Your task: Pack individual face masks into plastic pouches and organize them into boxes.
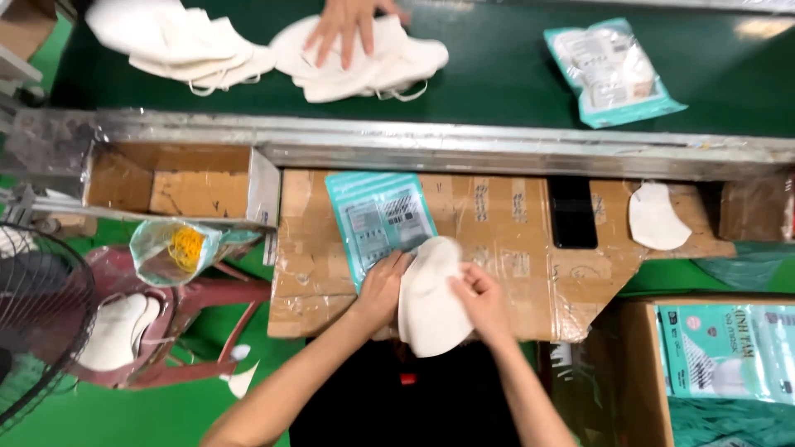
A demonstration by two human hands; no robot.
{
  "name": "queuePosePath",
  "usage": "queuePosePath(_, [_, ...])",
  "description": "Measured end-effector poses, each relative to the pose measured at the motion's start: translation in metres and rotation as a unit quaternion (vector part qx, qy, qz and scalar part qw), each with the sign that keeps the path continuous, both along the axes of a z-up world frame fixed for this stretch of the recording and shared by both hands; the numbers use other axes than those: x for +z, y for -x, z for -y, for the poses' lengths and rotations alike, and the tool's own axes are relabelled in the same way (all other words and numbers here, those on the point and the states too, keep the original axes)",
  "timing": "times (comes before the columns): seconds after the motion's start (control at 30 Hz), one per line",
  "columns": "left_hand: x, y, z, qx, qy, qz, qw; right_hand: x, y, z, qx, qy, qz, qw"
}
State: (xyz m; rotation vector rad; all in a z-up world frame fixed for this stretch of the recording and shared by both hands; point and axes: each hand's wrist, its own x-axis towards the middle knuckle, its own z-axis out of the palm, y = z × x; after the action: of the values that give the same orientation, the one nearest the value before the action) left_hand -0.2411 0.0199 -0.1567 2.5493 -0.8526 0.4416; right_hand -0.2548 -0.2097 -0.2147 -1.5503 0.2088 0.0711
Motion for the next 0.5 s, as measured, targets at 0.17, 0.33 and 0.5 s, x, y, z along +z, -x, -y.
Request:
queuePosePath(0.17, [0.037,0.001,0.006,0.022,0.114,0.005,0.993,0.037,-0.007,-0.017,0.033,-0.075,-0.014,0.997])
queuePosePath(0.33, [0.063,0.005,0.003,0.060,0.196,0.056,0.977,0.071,0.000,-0.014,0.059,0.138,0.033,0.988])
queuePosePath(0.5, [0.063,0.020,0.017,0.006,0.205,0.090,0.975,0.098,0.003,-0.033,-0.016,0.297,0.184,0.937])
